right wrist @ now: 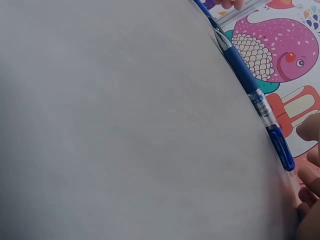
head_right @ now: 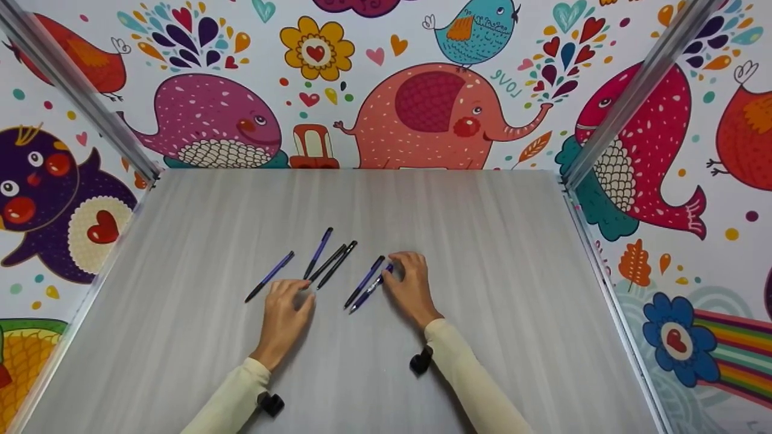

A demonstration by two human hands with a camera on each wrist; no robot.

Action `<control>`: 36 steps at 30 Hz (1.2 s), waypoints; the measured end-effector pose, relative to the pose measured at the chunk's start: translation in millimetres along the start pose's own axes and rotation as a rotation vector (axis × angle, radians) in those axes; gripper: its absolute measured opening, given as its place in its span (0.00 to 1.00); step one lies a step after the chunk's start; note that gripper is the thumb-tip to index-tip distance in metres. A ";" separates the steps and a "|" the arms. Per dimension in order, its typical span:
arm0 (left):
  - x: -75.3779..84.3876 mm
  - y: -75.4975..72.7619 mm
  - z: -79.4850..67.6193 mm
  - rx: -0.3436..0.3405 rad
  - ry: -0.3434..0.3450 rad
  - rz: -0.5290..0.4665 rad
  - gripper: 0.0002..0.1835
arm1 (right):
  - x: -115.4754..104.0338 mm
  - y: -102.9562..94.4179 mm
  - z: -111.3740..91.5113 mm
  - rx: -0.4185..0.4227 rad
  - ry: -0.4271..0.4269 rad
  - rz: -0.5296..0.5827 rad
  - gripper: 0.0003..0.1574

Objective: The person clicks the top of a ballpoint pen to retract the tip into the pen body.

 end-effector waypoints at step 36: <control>35.8 48.0 3.7 -0.173 0.052 0.037 0.11 | -6.6 23.7 11.5 0.020 -0.082 -0.248 0.23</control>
Point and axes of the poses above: each hand's wrist, its own z-axis towards the middle knuckle, its own y-axis out of the palm, x = y × z, the point moved 2 cm from there along z, towards the middle knuckle, and after that the axes turned 1 degree about z, right-handed, at the moved point
